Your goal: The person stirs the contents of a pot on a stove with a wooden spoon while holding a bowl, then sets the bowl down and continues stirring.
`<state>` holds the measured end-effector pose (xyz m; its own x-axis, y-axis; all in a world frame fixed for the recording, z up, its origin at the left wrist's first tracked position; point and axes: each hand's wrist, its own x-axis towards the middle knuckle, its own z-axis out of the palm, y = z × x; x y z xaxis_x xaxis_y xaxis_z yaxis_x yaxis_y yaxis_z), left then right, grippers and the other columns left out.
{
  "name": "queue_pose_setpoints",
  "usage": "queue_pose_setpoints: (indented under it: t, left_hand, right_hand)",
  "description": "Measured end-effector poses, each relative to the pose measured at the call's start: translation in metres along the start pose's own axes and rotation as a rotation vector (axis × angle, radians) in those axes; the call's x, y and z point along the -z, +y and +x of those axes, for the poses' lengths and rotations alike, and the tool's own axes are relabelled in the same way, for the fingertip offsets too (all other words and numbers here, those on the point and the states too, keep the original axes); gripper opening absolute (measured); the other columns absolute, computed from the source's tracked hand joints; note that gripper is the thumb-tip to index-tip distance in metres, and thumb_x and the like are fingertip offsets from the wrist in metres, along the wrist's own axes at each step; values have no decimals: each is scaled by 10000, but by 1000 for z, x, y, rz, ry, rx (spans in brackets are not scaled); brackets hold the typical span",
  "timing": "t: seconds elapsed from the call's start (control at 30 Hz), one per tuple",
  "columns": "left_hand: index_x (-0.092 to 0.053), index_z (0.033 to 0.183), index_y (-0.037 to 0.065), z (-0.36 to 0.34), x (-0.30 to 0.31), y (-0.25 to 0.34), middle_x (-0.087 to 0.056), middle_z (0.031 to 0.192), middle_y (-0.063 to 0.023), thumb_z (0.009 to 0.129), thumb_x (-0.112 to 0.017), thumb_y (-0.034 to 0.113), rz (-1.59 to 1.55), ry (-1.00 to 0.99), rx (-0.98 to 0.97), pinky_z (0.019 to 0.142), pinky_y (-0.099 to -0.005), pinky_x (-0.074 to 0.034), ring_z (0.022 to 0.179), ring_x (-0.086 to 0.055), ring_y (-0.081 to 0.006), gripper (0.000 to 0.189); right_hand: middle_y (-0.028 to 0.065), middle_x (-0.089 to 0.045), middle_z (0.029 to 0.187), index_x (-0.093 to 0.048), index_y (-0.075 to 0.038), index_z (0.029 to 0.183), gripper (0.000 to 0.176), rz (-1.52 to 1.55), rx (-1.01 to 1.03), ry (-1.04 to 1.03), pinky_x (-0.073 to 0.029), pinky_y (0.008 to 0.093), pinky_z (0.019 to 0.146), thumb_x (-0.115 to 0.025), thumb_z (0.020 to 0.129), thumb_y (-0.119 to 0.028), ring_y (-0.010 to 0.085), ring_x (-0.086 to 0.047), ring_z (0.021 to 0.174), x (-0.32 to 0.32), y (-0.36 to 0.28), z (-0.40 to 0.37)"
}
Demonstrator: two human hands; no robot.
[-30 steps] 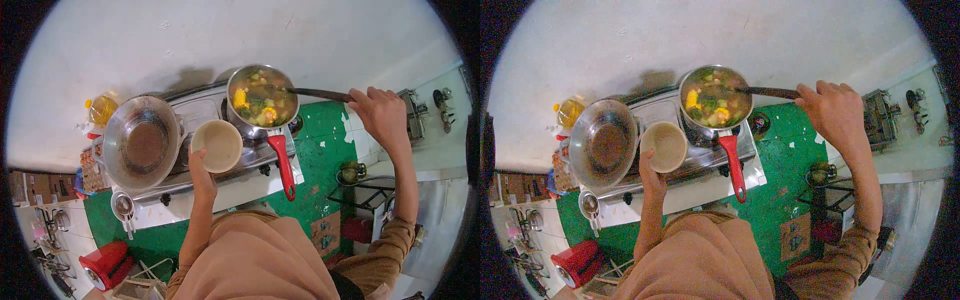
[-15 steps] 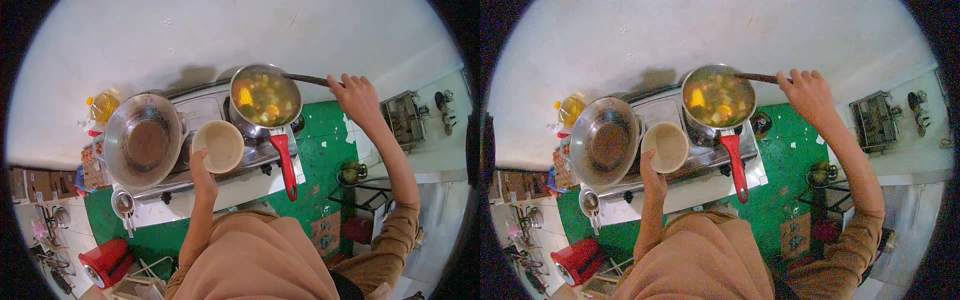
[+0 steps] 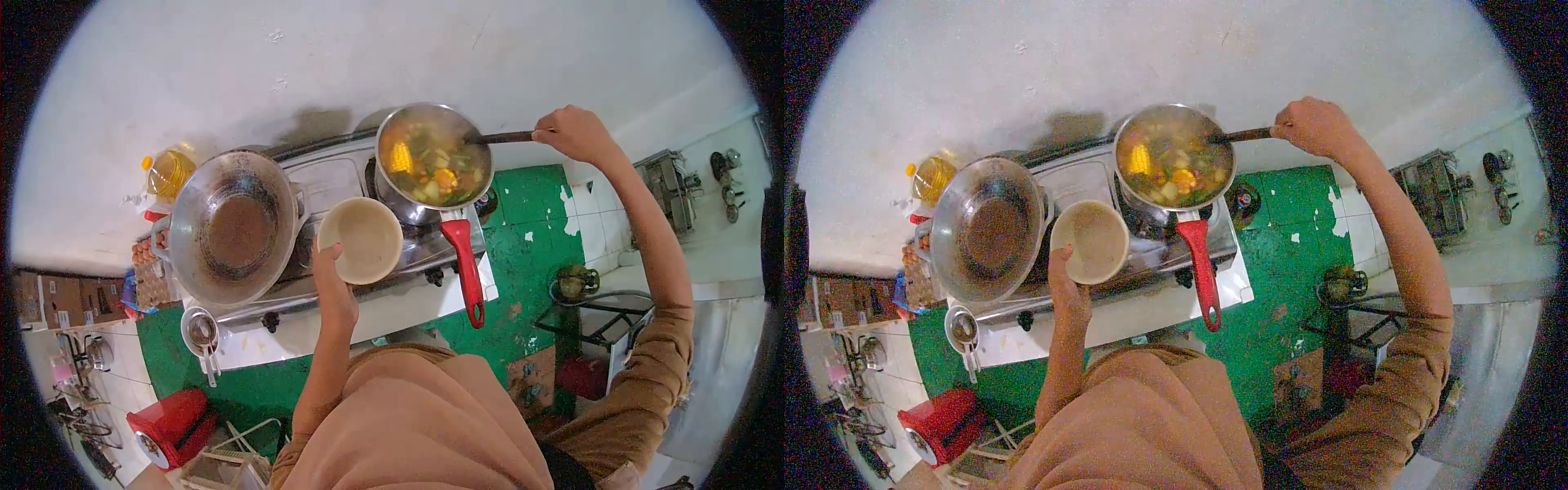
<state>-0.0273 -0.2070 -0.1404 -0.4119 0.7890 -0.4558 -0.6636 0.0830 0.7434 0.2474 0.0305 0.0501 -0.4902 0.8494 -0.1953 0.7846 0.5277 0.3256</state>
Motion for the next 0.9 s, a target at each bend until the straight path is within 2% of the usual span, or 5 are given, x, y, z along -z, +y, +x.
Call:
queue_pose_setpoints:
  t: [0.13,0.27,0.47,0.83,0.9]
  left_hand:
    - [-360,1346,85,-1,1,4,-458,1223,-72,792,-497,277,-19,34,23,947,-346,-382,1153,-451,-205,602]
    - [-374,1330,86,6,4,5,-462,1214,-72,789,-503,276,-26,30,19,937,-347,-395,1146,-459,-205,588]
    - [-395,1303,86,4,-4,10,-471,1196,-69,789,-497,271,-12,35,-4,930,-344,-404,1138,-468,-199,556]
    - [-421,1273,87,7,-6,10,-487,1173,-68,798,-481,259,-20,35,5,937,-339,-397,1134,-474,-196,509]
    - [-502,1128,79,8,-3,8,-535,1099,-60,792,-571,322,-35,38,-79,889,-373,-436,1064,-526,-222,420]
  right_hand:
    - [130,-657,745,-697,-82,915,315,276,1,-5,-477,386,625,-565,845,-359,273,-623,678,-24,20,-5]
    - [172,-658,795,-705,-95,899,352,437,-135,-126,-482,415,705,-564,825,-408,341,-630,744,-22,26,-23]
    - [174,-646,755,-687,-62,914,354,562,-157,0,-477,404,672,-560,846,-386,336,-623,698,-35,30,-60]
    - [75,-564,666,-639,-174,1058,295,32,-65,456,-440,388,494,-630,807,-329,274,-565,555,-34,-25,-130]
    - [58,-528,654,-639,-186,1062,303,-4,-56,482,-430,376,486,-656,783,-301,250,-540,540,-35,-31,-143]
